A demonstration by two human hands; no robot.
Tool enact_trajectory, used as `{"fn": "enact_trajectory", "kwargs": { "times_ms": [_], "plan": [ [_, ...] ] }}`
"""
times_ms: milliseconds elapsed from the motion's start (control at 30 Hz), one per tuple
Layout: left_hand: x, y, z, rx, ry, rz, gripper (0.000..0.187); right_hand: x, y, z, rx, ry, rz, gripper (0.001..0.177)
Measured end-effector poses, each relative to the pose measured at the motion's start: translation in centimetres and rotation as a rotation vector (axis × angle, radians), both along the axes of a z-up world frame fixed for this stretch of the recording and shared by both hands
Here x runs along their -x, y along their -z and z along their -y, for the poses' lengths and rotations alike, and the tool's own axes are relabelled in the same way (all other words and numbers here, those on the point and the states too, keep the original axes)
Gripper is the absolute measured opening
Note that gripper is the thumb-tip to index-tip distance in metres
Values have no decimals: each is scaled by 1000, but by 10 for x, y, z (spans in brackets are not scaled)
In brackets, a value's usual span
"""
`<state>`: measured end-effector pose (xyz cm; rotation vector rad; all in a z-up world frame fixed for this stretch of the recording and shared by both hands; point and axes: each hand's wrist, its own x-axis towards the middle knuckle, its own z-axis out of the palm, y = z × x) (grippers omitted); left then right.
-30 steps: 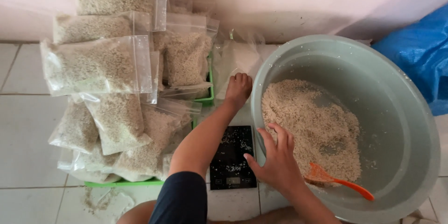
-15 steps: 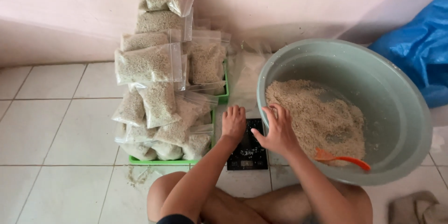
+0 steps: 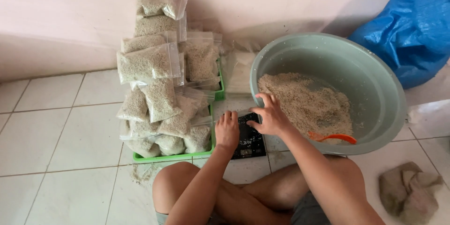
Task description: Manually portioning granular food into plastic bags using a scoop and a digital scale.
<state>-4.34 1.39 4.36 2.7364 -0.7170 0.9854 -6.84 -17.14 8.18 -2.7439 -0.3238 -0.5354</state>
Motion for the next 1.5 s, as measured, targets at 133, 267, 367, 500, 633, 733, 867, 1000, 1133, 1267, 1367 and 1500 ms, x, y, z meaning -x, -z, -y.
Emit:
{"fn": "enact_trajectory", "kwargs": {
  "times_ms": [133, 267, 367, 500, 633, 733, 867, 1000, 1133, 1267, 1367, 1500],
  "plan": [
    [1, 8, 6, -3, 35, -28, 14, -2, 7, 2, 63, 7, -67, 40],
    [7, -12, 8, -12, 133, -186, 27, -1, -2, 0, 29, 20, -100, 21],
    [11, -16, 4, 162, 75, -137, 35, 1, -13, -2, -54, 48, -101, 15],
    [24, -24, 10, 858, -55, -729, 111, 1, -8, 5, -137, -9, -18, 17],
    [29, -35, 16, 1020, -96, -997, 138, -2, 4, 8, -127, -21, 42, 17],
    [29, -37, 22, 1061, -80, -1004, 137, -1, 6, 7, -125, -40, 11, 14],
    [26, -24, 24, 1053, -53, -848, 140, 3, -7, 3, -61, -66, -136, 16],
    [17, 15, 31, 1033, -69, -774, 153, 4, -12, 5, -32, -107, -173, 16],
    [19, 19, 31, 1060, 48, -695, 148, 5, -15, 4, -16, -170, -253, 17],
    [13, 51, 29, 1047, 108, -601, 147, 6, -24, 4, -27, -207, -287, 29],
    [12, 57, 30, 1016, 123, -498, 138, 1, -11, 10, -135, -206, -267, 48],
    [19, 59, 30, 989, 174, -512, 129, 3, -4, 6, -77, -198, -128, 36]
  ]
}}
